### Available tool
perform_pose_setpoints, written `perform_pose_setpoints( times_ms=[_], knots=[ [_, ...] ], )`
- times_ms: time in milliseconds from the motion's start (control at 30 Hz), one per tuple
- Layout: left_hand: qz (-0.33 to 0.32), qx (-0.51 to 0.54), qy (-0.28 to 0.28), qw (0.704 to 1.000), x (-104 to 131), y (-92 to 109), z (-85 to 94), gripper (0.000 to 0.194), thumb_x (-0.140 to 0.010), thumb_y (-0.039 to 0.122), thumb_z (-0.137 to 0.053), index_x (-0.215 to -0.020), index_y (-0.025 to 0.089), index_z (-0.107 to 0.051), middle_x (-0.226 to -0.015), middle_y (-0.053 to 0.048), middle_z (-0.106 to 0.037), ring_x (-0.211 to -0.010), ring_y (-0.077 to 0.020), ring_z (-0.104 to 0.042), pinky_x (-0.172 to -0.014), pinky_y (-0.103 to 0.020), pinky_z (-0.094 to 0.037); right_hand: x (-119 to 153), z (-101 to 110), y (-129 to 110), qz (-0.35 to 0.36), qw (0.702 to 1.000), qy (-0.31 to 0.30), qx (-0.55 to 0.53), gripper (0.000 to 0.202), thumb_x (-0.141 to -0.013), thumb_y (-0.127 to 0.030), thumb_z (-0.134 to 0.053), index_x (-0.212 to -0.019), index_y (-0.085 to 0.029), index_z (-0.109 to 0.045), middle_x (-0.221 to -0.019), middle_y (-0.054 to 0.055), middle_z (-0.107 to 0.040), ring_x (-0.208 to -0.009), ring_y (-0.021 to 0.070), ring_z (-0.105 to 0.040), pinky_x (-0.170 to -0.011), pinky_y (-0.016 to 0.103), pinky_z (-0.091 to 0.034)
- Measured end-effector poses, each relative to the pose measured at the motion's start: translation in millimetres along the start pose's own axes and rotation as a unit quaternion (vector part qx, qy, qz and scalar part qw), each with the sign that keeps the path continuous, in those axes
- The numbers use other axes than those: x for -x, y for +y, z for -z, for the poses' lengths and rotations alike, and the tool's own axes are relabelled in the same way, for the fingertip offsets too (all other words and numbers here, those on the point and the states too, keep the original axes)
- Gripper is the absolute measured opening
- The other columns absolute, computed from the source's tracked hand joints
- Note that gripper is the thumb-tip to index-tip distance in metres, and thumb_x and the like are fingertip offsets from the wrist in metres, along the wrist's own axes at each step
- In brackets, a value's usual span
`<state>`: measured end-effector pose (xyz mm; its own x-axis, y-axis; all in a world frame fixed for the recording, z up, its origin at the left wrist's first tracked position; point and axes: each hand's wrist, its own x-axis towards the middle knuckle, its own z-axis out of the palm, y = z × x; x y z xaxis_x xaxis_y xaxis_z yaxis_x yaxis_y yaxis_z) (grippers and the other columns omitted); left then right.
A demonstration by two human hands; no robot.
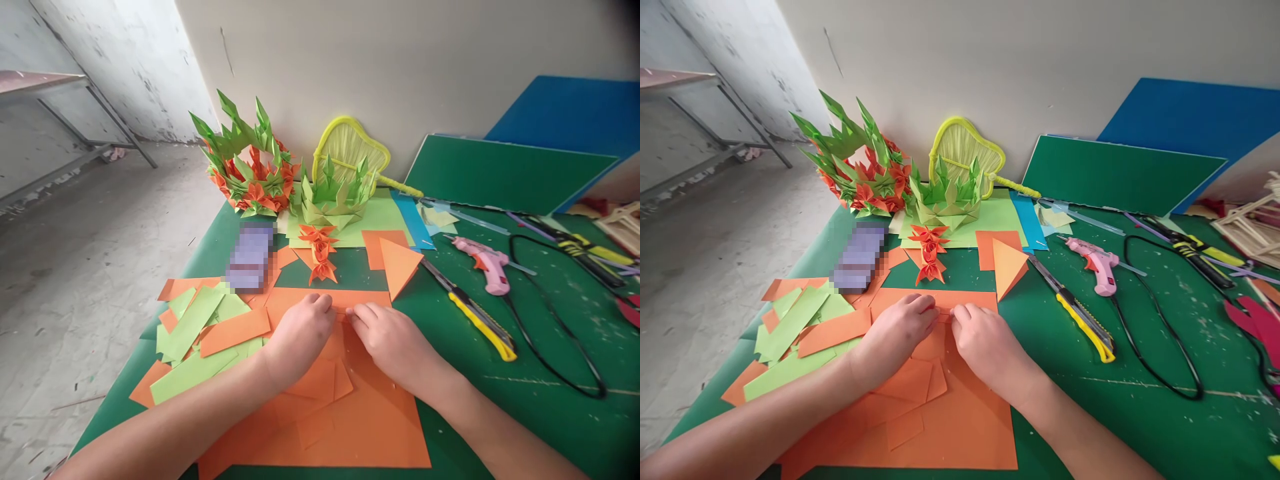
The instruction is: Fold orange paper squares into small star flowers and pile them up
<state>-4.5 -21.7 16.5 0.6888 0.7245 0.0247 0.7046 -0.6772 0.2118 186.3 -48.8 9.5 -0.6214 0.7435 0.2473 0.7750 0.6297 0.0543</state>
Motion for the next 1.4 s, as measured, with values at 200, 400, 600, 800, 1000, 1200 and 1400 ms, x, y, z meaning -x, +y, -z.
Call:
perform_pose_setpoints(
  times_ms=[200,400,600,800,1000,1200,1400],
  knots=[
    [0.028,0.01,-0.035,0.999,-1,-2,2.6,0.029,-0.092,0.011,-0.041,-0.068,0.016,-0.056,-0.075,-0.005,-0.052,-0.069,-0.0161,-0.047,-0.059,-0.026,-0.04,2,0,5,-0.081,0.995,-0.014,-0.063,0.026,-0.084,-0.002,-0.046,-0.088,-0.015,-0.068,-0.072,0.005,-0.062,-0.069,0.0193,-0.058,-0.055,0.03,-0.037],
    [0.016,0.015,-0.036,0.999,0,-5,0.2,0.027,-0.091,0.014,-0.045,-0.067,0.017,-0.057,-0.076,-0.006,-0.053,-0.068,-0.0165,-0.048,-0.06,-0.027,-0.038,5,0,18,-0.125,0.982,0.015,-0.141,0.024,-0.079,-0.003,-0.046,-0.075,-0.017,-0.065,-0.076,0.004,-0.065,-0.073,0.0186,-0.061,-0.061,0.03,-0.044],
    [-0.016,0.04,0.004,0.999,-4,-12,-0.6,0.027,-0.094,0.026,-0.049,-0.074,0.016,-0.063,-0.078,-0.006,-0.056,-0.071,-0.0169,-0.052,-0.066,-0.028,-0.042,1,3,23,-0.082,0.971,0.072,-0.212,0.017,-0.09,-0.016,-0.054,-0.1,-0.017,-0.067,-0.095,0.007,-0.067,-0.088,0.0204,-0.061,-0.077,0.033,-0.051],
    [0.025,0.108,-0.003,0.994,-8,-23,6.5,0.027,-0.09,0.034,-0.058,-0.072,0.015,-0.066,-0.078,-0.004,-0.057,-0.07,-0.0153,-0.055,-0.067,-0.026,-0.044,-2,1,23,-0.066,0.97,-0.022,-0.234,0.011,-0.09,-0.016,-0.06,-0.091,-0.019,-0.071,-0.091,0.005,-0.067,-0.088,0.0205,-0.06,-0.076,0.035,-0.053],
    [0.068,0.071,-0.006,0.995,-5,-25,10.7,0.029,-0.089,0.036,-0.058,-0.071,0.015,-0.063,-0.074,-0.004,-0.057,-0.067,-0.0171,-0.054,-0.062,-0.029,-0.044,-4,2,21,-0.077,0.971,-0.04,-0.223,0.012,-0.089,-0.013,-0.059,-0.087,-0.019,-0.07,-0.089,0.005,-0.066,-0.087,0.0212,-0.06,-0.073,0.035,-0.054],
    [-0.084,0.097,0.049,0.991,-6,-15,1.2,0.018,-0.092,0.015,-0.049,-0.101,0.017,-0.065,-0.101,-0.008,-0.064,-0.094,-0.0197,-0.058,-0.084,-0.031,-0.049,-1,-5,21,-0.043,0.978,-0.005,-0.205,0.014,-0.092,-0.016,-0.055,-0.09,-0.018,-0.069,-0.094,0.006,-0.067,-0.089,0.0213,-0.06,-0.076,0.036,-0.054],
    [-0.061,0.11,0.077,0.989,-13,-17,-10.8,0.025,-0.096,0.024,-0.045,-0.092,0.017,-0.068,-0.09,-0.007,-0.067,-0.083,-0.0187,-0.06,-0.08,-0.033,-0.05,-2,-14,24,-0.038,0.978,0.069,-0.193,0.019,-0.093,-0.015,-0.049,-0.088,-0.018,-0.067,-0.086,0.007,-0.068,-0.08,0.0203,-0.061,-0.072,0.036,-0.053]
  ],
)
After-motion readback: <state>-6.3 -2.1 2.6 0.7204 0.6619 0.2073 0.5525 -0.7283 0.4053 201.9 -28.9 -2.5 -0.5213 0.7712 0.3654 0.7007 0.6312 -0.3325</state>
